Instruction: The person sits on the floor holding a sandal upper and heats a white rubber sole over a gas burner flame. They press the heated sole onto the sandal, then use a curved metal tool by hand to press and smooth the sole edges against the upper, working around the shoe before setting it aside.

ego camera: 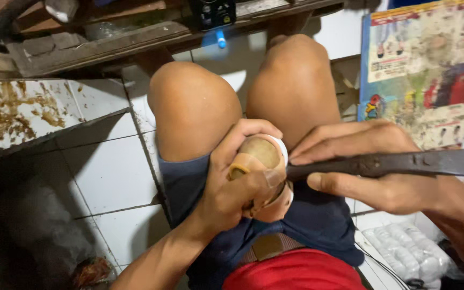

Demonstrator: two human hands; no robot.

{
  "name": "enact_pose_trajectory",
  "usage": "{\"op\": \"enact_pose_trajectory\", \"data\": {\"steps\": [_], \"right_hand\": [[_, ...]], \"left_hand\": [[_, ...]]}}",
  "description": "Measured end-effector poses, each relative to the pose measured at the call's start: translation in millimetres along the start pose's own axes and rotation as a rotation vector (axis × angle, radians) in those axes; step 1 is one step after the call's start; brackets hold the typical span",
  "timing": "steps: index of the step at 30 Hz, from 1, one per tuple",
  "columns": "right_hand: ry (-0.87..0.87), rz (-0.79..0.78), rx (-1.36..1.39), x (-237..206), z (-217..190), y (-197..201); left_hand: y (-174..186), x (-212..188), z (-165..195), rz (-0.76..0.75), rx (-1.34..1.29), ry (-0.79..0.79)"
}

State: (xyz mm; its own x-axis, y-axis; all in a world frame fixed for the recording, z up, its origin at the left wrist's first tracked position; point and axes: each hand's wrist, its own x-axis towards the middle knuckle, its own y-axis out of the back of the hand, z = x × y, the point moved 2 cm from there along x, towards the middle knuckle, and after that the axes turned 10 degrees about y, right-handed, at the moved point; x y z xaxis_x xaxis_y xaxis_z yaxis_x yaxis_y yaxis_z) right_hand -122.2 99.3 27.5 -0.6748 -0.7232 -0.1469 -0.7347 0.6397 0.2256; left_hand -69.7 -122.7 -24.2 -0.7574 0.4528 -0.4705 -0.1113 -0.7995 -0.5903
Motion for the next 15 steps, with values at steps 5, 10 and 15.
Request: {"op": "enact_pose_trajectory", "data": {"steps": [5, 10, 15], "right_hand": [[0.010, 0.269, 0.174, -8.9, 3.1, -16.0], [-0.178, 0.382, 0.363, -25.4, 18.0, -22.6], [-0.029, 0.075, -0.053, -3.3, 4.8, -2.5]], "left_hand": [[1.6, -3.6, 0.4, -0.004, 0.083, -0.141], [5.2, -5.4, -0.4, -0.032, 0.136, -0.079], [8.9, -2.4, 1.5, -0.060, 0.278, -0.085]]}}
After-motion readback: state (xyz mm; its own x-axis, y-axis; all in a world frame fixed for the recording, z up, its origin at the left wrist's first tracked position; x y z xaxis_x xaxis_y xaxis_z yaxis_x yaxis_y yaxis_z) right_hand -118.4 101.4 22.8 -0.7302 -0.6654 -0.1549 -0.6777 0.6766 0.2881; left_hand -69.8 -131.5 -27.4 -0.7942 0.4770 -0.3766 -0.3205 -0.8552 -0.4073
